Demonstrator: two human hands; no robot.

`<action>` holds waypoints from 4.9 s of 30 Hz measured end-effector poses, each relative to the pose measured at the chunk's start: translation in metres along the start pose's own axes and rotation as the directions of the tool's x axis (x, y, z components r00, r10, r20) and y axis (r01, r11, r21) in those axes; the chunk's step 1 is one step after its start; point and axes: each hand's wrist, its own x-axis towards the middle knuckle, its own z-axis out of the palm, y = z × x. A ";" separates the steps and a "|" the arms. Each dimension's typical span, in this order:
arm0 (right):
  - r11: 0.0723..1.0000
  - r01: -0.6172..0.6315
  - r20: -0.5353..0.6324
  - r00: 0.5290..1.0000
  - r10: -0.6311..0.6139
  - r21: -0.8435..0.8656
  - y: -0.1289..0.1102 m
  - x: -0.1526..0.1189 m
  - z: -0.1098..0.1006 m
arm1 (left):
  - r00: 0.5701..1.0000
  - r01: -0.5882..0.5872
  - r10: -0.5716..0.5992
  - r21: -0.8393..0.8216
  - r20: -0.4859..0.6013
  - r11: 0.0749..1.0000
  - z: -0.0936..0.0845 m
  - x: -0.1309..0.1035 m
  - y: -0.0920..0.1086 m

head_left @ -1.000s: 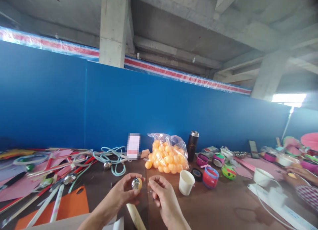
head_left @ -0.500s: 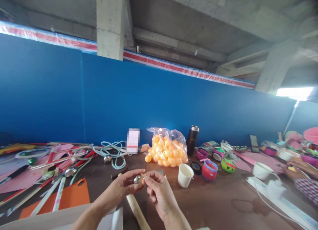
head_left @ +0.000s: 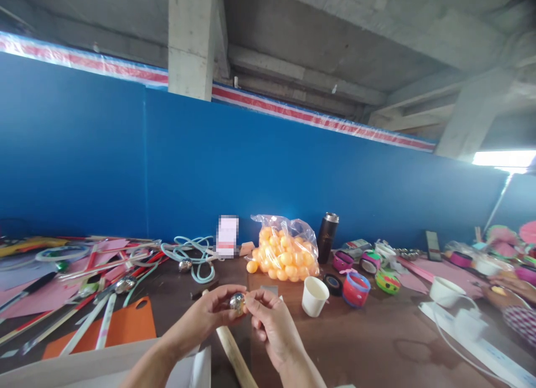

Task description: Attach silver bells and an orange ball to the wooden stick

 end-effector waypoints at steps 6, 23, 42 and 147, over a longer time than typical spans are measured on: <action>1.000 -0.005 0.006 1.000 0.005 0.001 -0.001 -0.001 0.000 | 1.000 0.004 -0.004 0.001 0.006 1.000 0.001 -0.001 0.003; 0.993 0.057 0.000 0.998 -0.057 -0.100 -0.001 0.001 -0.002 | 1.000 0.014 -0.015 0.058 0.022 0.998 0.000 -0.002 0.003; 0.993 0.015 0.021 1.000 -0.012 -0.120 0.002 0.003 -0.007 | 0.995 -0.033 0.021 0.138 0.093 0.990 -0.003 -0.003 0.003; 0.999 -0.043 0.128 0.991 0.045 -0.017 -0.001 0.000 -0.007 | 0.983 -0.081 0.055 0.145 0.176 0.986 -0.003 -0.002 0.003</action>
